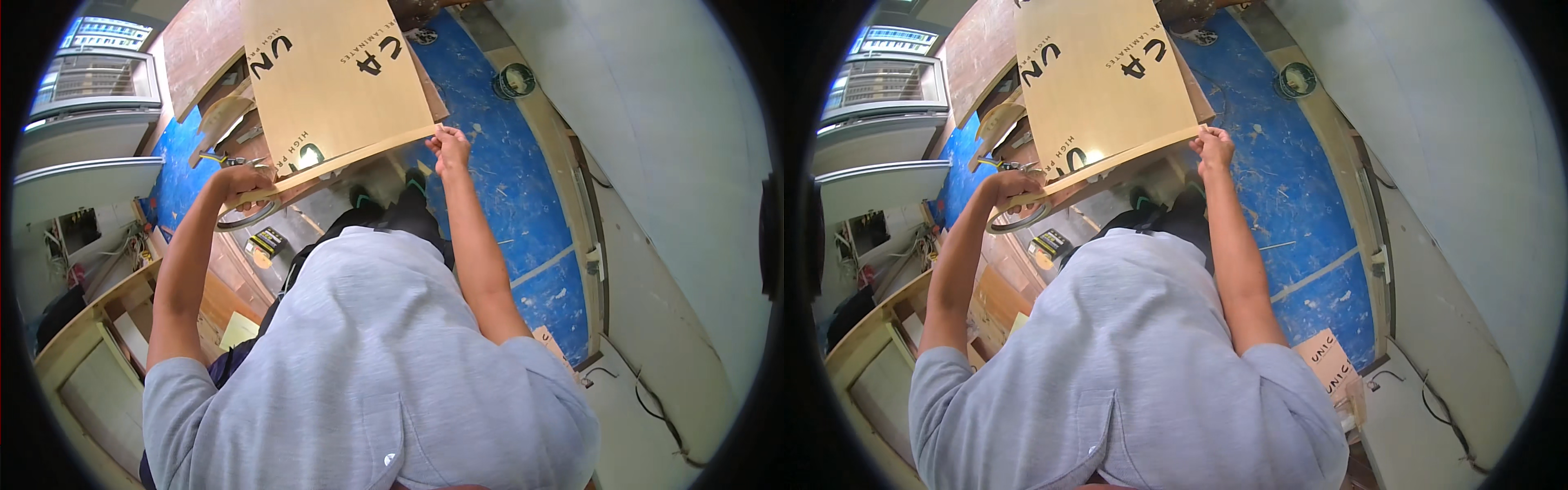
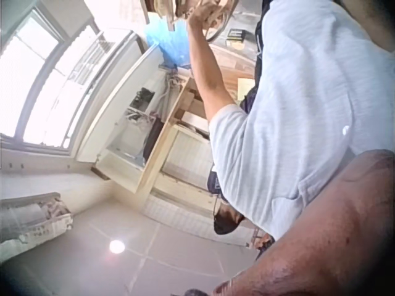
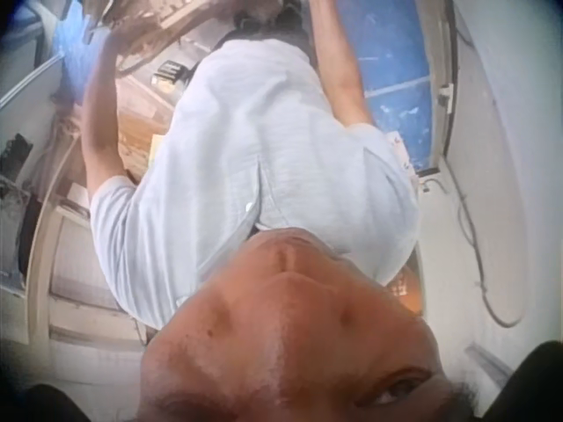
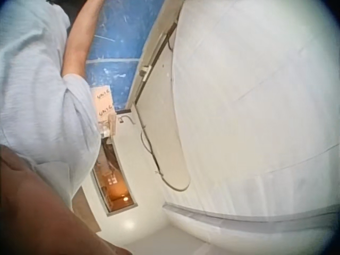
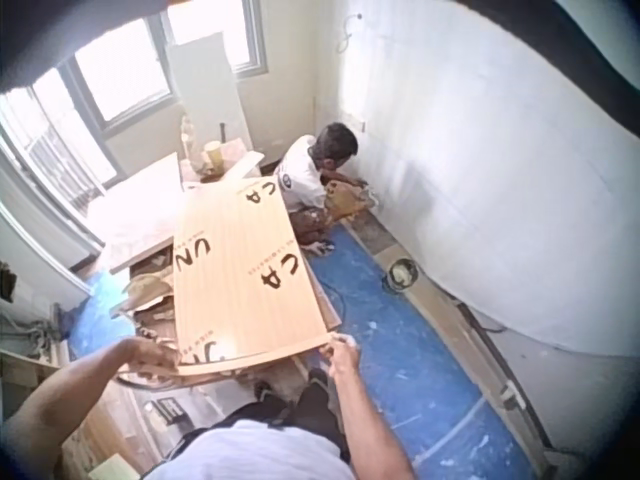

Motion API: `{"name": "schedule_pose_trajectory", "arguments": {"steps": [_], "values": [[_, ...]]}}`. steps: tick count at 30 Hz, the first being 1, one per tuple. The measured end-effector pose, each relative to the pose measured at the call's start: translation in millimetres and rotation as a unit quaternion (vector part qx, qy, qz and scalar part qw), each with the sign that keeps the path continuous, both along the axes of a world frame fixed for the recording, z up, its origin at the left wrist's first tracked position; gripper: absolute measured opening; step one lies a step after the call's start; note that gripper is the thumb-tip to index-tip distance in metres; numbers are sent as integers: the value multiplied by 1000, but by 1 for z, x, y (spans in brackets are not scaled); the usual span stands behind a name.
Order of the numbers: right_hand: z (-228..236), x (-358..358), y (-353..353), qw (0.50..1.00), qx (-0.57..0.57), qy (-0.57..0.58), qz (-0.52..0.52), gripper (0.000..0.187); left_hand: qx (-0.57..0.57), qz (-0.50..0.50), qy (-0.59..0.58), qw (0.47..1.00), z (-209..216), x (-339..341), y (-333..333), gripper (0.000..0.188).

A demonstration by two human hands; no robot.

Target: The person trims a roll of veneer edging using a pair of shears and then applies glue from a squeeze bottle to the back of the veneer strip before pressing a larger laminate panel onto a work surface.

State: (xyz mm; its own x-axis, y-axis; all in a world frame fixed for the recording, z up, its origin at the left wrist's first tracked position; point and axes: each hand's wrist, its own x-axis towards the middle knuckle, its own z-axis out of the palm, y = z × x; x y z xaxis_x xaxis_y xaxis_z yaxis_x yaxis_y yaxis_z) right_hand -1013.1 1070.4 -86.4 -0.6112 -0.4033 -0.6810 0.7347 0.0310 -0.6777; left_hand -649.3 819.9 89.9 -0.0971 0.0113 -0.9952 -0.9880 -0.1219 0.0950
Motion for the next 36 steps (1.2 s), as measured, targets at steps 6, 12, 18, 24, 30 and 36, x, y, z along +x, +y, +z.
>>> {"name": "schedule_pose_trajectory", "arguments": {"steps": [6, 12, 18, 24, 30, 36], "values": [[-7, -4, 8, 1000, 4, 6, -6, 17, -3, 6, 4, 1000, -11, 4, -3, 23], [0, 2, 19, 1000, -15, -10, 15, 15, -30, 20, -9, 999, -25, 24, 0, 26], [16, -6, 88, 946, 157, -34, 281, 22, -151, -90, 100, 979, 127, -10, 85, 33], [159, 77, 36, 812, -100, 336, 466, 22, -104, 39, 198, 974, 142, -16, 142, 27], [234, 119, -5, 618, -252, 317, 674, 21, -122, 87, 205, 967, 138, -32, 170, 31], [227, 119, -4, 588, -149, 220, 764, 21, -155, 91, 211, 961, 127, -33, 194, 34]]}}
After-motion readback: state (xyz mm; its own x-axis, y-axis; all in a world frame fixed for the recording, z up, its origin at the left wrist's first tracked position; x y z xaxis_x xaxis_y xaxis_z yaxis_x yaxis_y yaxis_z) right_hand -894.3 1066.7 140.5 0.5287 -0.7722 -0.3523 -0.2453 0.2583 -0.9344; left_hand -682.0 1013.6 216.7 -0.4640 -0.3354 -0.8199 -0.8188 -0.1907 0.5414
